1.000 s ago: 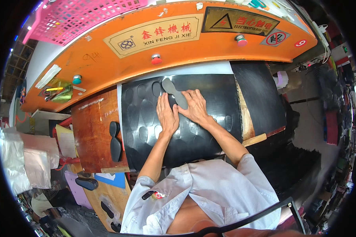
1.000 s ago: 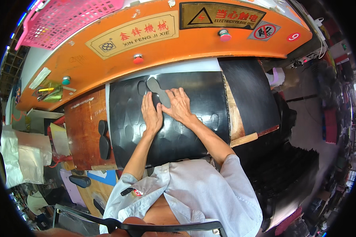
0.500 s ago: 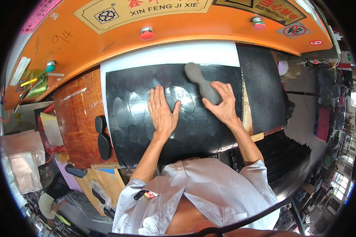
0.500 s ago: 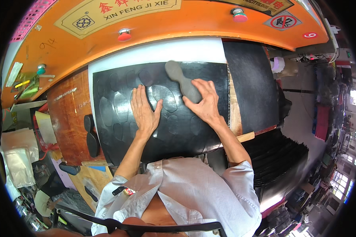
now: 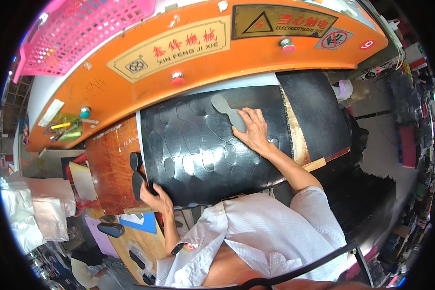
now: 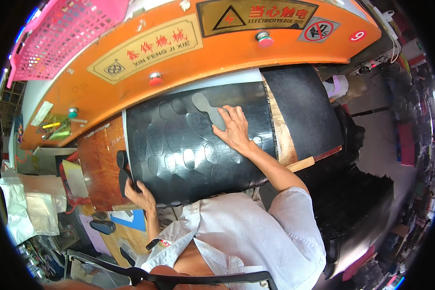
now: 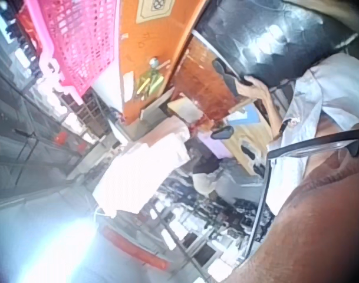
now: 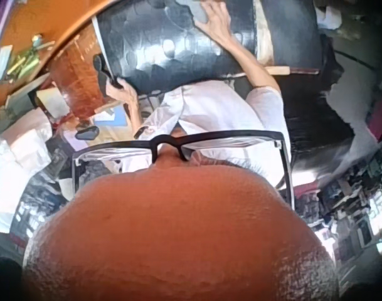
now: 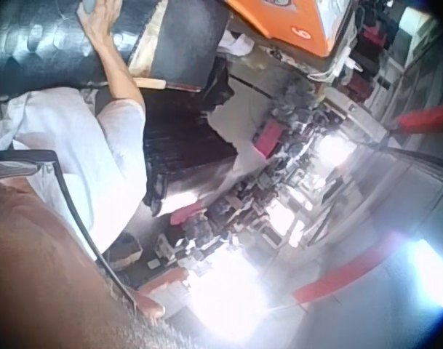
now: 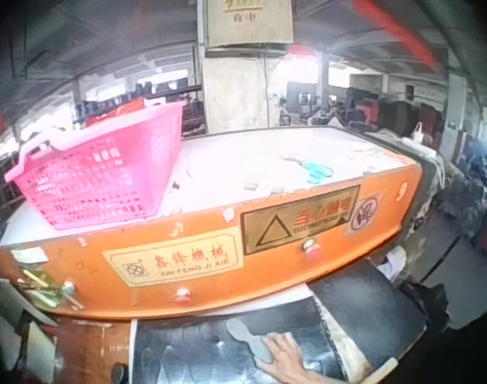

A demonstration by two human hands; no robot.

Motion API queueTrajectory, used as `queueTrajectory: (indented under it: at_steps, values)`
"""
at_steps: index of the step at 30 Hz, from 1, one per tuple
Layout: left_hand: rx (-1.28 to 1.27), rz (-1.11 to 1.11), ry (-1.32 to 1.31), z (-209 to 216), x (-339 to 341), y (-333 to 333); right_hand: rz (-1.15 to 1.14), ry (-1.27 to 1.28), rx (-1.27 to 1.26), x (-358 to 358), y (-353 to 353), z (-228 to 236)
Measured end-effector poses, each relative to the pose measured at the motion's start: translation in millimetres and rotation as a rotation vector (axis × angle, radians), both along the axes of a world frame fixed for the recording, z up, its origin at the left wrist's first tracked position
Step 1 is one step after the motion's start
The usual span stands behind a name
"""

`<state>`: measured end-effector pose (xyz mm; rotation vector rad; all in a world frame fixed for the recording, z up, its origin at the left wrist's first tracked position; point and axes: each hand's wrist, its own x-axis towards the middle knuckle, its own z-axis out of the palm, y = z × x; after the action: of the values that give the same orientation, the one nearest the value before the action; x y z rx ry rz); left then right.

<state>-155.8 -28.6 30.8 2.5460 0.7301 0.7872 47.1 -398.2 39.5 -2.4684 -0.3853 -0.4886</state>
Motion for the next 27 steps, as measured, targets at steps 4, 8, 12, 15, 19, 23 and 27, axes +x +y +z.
queueTrajectory:
  at_steps: [4,8,12,15,19,23,27]
  values:
    - [-0.120,0.089,0.004,-33.0,-17.1,13.5,0.054,-0.063,0.022,41.7,10.2,-6.2]
    - [-0.163,0.073,-0.048,-43.0,18.2,21.8,0.011,-0.147,0.024,68.9,19.4,16.8]
    - [-0.162,0.051,-0.022,-41.5,59.9,38.1,-0.146,-0.239,0.432,75.6,-14.5,78.3]
    - [-0.213,0.046,-0.047,-44.4,89.7,46.4,-0.206,-0.449,0.416,115.2,-63.4,132.9]
    - [-0.214,0.070,-0.043,-37.5,130.4,53.2,-0.121,-0.234,0.252,128.3,-92.6,147.1]
    - [-0.199,0.019,-0.131,-24.1,157.8,59.3,-0.161,-0.059,0.317,82.6,-118.4,103.0]
    - [-0.216,0.067,-0.082,-19.0,165.1,58.8,-0.353,0.164,0.213,41.3,-135.3,43.3]
